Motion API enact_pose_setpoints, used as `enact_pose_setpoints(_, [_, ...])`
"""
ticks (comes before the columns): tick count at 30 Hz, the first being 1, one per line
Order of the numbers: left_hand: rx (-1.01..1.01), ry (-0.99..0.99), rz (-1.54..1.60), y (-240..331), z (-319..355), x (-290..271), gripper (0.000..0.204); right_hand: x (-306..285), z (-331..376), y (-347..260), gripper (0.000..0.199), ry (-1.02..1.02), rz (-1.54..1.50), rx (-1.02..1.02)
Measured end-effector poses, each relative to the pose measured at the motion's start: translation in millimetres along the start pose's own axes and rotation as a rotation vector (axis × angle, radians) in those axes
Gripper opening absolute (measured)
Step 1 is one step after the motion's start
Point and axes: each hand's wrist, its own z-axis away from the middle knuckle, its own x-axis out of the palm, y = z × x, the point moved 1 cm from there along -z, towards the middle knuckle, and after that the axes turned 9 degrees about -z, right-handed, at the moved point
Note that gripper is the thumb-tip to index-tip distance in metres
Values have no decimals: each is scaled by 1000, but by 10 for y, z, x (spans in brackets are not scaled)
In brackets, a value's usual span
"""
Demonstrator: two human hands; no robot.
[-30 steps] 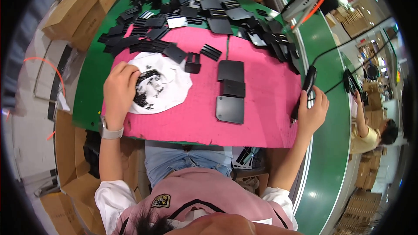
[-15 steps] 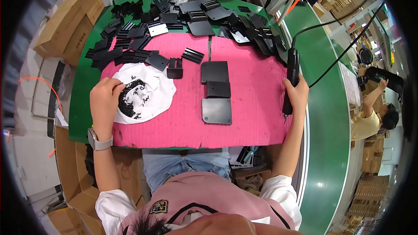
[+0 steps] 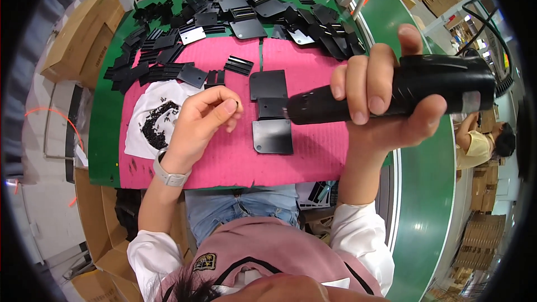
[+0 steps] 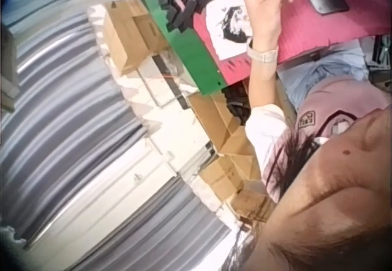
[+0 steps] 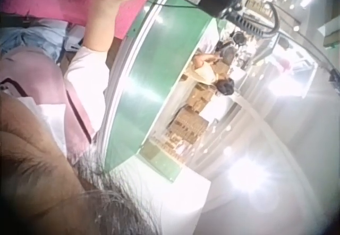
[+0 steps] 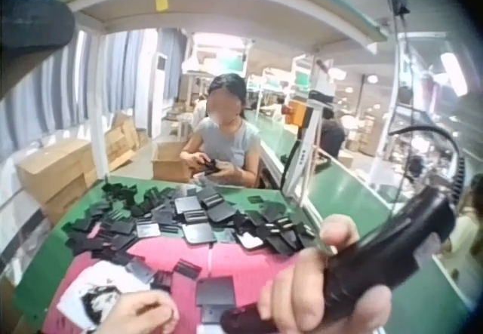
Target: Assembling small black plastic components by joining parts and securing them using an electric screwdriver at a factory workbench.
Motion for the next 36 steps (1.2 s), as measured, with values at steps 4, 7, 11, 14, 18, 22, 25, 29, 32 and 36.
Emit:
enact_pose_setpoints(4, [55, -6, 85, -75, -14, 64, 15, 68, -10, 69, 52, -162, -85, -112])
enact_pose_setpoints(7, [63, -22, 91, -92, -7, 80, 14, 81, 23, 101, 42, -172, -90, -102])
enact_pose_setpoints(11, [69, -15, 72, -150, -9, 82, 13, 74, 58, 157, 39, -139, -87, -89])
enact_pose_setpoints(14, [66, 1, 48, -151, 1, 93, 13, 60, 77, 224, 39, -144, -97, -78])
enact_pose_setpoints(18, [70, 23, -3, -177, 4, 91, 13, 102, 128, 264, 38, -114, -77, -65])
enact_pose_setpoints(22, [27, 39, -26, -201, 12, 73, 13, 147, 165, 309, 37, 78, -46, -43])
enact_pose_setpoints(25, [-32, 58, 19, -192, -1, 84, 12, 63, 169, 330, 35, 140, -109, -25])
enact_pose_setpoints(29, [7, 192, -168, -196, -88, 23, 13, -102, 131, 289, 30, 214, -116, -10])
enact_pose_setpoints(32, [-20, 198, -351, -249, -108, 22, 13, -188, 127, 227, 30, 198, 22, 55])
enact_pose_setpoints(36, [-36, 91, -462, -376, -185, 73, 10, -268, 165, 270, 28, 251, 82, 92])
